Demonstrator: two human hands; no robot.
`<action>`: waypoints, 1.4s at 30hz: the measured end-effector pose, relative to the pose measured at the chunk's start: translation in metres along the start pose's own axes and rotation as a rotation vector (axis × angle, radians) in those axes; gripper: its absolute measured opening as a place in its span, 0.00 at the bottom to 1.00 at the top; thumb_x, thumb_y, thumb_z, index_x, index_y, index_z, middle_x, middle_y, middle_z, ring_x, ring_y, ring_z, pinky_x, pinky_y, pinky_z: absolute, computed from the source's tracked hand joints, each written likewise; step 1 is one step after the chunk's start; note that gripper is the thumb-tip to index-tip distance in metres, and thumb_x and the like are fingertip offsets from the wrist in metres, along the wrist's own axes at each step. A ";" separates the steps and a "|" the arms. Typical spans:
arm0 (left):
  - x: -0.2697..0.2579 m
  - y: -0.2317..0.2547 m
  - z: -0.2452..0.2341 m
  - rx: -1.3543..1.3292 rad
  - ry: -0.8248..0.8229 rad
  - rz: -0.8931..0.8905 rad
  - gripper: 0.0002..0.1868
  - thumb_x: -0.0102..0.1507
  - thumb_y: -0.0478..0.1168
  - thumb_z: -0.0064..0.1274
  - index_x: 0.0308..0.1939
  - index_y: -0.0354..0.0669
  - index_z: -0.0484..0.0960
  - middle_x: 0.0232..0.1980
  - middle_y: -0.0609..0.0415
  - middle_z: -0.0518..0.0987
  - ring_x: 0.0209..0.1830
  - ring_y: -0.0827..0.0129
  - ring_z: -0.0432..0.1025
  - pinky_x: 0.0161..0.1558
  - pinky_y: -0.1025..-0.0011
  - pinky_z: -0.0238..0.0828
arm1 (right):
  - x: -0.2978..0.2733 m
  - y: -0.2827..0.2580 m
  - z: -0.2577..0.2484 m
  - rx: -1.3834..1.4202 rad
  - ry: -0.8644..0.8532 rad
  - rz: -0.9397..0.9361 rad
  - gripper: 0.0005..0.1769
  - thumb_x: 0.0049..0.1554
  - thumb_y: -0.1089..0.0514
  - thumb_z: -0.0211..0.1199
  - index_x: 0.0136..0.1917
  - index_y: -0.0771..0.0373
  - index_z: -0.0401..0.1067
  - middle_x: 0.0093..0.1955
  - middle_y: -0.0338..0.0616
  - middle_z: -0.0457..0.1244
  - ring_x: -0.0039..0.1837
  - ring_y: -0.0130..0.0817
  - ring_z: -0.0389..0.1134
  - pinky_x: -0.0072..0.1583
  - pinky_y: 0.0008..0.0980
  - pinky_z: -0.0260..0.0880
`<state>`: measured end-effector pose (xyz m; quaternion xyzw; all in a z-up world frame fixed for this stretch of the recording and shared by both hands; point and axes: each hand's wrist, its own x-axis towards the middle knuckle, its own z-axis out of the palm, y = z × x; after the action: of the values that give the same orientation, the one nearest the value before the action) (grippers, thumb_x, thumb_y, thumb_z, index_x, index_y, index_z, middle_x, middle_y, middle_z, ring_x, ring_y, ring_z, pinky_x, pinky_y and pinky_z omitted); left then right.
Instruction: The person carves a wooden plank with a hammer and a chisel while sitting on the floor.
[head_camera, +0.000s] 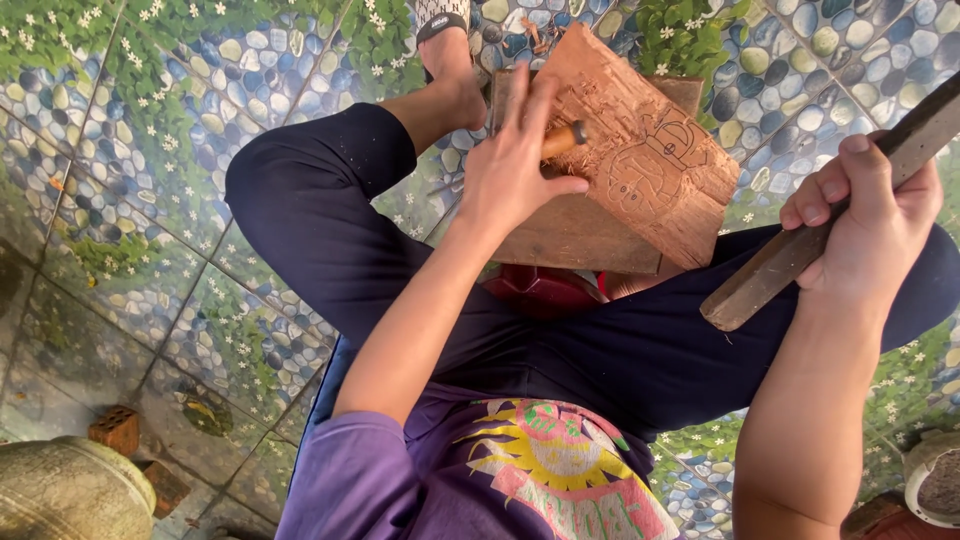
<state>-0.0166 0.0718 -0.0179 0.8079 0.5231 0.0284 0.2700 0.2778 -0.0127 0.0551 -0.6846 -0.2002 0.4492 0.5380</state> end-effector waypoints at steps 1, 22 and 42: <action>-0.004 -0.001 0.003 0.078 0.015 -0.126 0.69 0.53 0.75 0.74 0.79 0.47 0.46 0.84 0.36 0.46 0.31 0.55 0.81 0.21 0.70 0.75 | -0.001 0.000 0.001 0.010 -0.008 0.011 0.10 0.74 0.59 0.57 0.50 0.53 0.59 0.36 0.35 0.50 0.31 0.25 0.52 0.35 0.27 0.60; -0.025 -0.012 0.016 -0.151 0.146 -0.071 0.55 0.60 0.57 0.68 0.79 0.41 0.50 0.74 0.44 0.57 0.35 0.62 0.77 0.23 0.73 0.77 | -0.007 0.001 0.002 -0.002 -0.038 0.046 0.11 0.74 0.59 0.57 0.51 0.52 0.58 0.37 0.36 0.50 0.32 0.26 0.52 0.34 0.27 0.59; -0.032 -0.009 -0.003 -0.399 0.076 -0.100 0.49 0.66 0.48 0.65 0.79 0.53 0.46 0.77 0.52 0.55 0.54 0.59 0.75 0.34 0.61 0.77 | -0.005 -0.001 0.009 0.033 -0.036 0.035 0.08 0.73 0.59 0.58 0.53 0.54 0.60 0.37 0.37 0.51 0.31 0.26 0.53 0.34 0.27 0.59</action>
<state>-0.0392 0.0486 -0.0118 0.7096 0.5564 0.1483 0.4060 0.2685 -0.0113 0.0581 -0.6707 -0.1903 0.4743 0.5376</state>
